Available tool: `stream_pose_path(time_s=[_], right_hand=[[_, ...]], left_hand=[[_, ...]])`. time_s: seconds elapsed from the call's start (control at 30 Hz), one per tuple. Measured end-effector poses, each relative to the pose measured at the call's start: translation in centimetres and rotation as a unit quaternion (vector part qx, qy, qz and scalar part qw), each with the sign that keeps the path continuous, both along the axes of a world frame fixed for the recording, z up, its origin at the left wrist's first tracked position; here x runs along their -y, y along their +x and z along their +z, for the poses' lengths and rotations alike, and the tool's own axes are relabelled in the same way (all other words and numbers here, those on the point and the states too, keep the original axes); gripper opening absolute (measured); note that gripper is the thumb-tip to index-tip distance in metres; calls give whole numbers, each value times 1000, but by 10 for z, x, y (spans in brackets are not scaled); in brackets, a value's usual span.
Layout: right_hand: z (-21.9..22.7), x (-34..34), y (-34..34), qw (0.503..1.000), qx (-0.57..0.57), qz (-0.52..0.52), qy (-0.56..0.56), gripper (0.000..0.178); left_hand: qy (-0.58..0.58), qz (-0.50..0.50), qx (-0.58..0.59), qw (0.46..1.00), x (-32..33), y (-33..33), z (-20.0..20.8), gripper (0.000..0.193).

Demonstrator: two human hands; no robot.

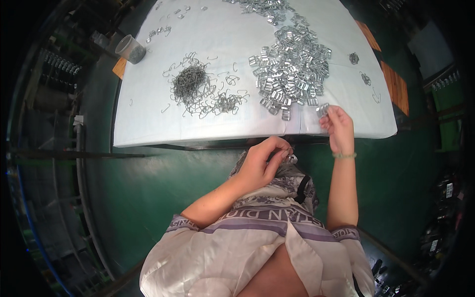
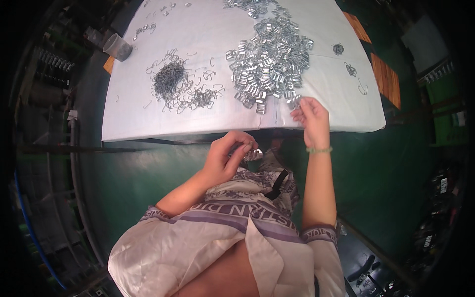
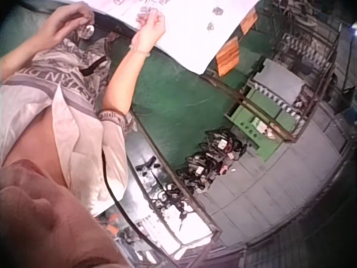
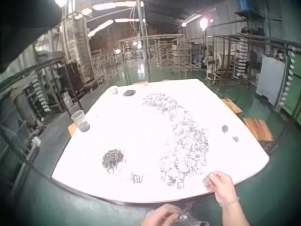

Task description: The person repeatedly picks up small metal hooks and rectangular metal pieces from a white table, joins them by hand, and places the assembled units back on the table. The process continues throughout the clip with a coworker visible across the table performing a similar task.

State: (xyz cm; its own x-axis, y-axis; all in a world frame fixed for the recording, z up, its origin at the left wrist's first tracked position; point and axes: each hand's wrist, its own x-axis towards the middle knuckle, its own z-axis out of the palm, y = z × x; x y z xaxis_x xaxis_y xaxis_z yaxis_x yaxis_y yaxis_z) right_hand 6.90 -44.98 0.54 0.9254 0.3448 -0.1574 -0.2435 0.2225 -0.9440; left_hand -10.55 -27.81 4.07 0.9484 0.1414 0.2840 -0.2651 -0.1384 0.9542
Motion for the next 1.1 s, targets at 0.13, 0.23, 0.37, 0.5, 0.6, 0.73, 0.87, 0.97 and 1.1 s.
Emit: stream_pose_path(time_s=[0.13, 0.23, 0.37, 0.5, 0.6, 0.73, 0.87, 0.97, 1.1], right_hand=[[30, 4, -44, 992, -1, 125, -1, 16], [43, 6, -60, 977, 19, 205, -53, 16], [58, 3, -74, 967, 17, 242, -75, 16], [66, -2, -81, 965, 38, 245, -88, 14], [68, -3, -82, 966, 46, 235, -98, 14], [69, -3, -82, 963, 53, 255, -72, 24], [69, -5, -85, 965, 99, 238, -56, 40], [69, -1, -85, 962, 128, 228, -71, 44], [71, -4, -89, 945, 240, 171, -139, 44]], left_hand=[[4, -6, -26, 1000, 1, 5, 0, 7], [23, -1, -33, 999, 1, 6, 2, 6], [64, -12, -52, 997, 1, 4, 9, 7], [71, -16, -45, 996, 2, 1, 10, 9], [86, -17, -34, 996, 3, -1, 9, 10], [94, -18, -40, 995, 3, -1, 9, 10], [71, -20, -50, 996, 1, -2, 7, 9], [64, -28, -72, 995, 0, -3, 12, 8], [71, -30, -91, 993, -1, -4, 14, 9]])
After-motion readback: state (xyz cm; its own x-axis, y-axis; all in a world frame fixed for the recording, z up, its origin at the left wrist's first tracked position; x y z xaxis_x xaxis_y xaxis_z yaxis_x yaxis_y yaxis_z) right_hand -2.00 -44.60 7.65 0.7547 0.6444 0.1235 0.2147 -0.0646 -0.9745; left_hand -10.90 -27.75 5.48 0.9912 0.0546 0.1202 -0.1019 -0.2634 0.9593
